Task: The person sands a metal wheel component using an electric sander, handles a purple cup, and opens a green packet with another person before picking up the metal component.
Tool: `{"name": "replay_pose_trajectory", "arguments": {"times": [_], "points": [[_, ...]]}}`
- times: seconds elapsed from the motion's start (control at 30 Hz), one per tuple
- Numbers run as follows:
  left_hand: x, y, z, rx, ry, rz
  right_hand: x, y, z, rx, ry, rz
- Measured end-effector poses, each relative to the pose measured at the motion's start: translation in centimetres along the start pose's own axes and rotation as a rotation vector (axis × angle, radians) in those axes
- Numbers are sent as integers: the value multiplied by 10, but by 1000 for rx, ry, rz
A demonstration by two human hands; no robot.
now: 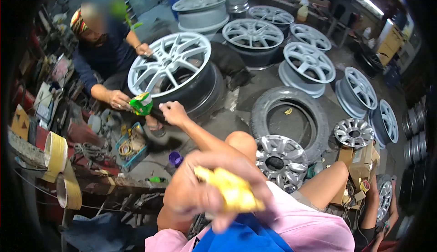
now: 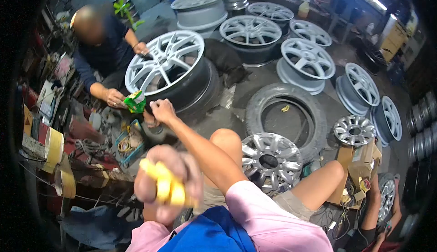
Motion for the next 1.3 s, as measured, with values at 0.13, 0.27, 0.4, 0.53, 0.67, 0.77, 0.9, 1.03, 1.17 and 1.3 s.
{"name": "replay_pose_trajectory", "arguments": {"times": [0.13,0.27,0.4,0.53,0.67,0.77,0.9,1.03,1.17,1.3], "points": [[2,-115,-5,-193,-171,-690,-18,58,-38,-92,300,43],[-18,-185,-1,-128,-136,-919,-44,106,-35,-224,318,7],[-54,-244,8,124,-263,-966,-58,119,-17,-405,272,-105],[-99,-264,4,399,-496,-965,-66,108,-8,-466,345,-217],[-117,-274,3,576,-762,-920,-91,91,-13,-478,447,-319],[-114,-270,2,638,-684,-661,-115,91,-20,-498,448,-302],[-80,-217,20,993,-565,-281,-147,119,-36,14,413,-236],[-51,-82,25,1199,-536,63,-193,195,-69,889,-193,-367],[-56,69,28,1419,-388,497,-219,337,-82,787,-110,-50],[-117,235,0,1738,-40,724,-241,470,-31,559,-156,492]]}}
Point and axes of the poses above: each hand's wrist, its own x-axis towards the middle knuckle, its own y-axis out of the back of the hand, z = x × y, the point moved 7 cm from there along x, towards the middle knuckle, and after that the axes turned 12 degrees about z, right-handed, at the moved point
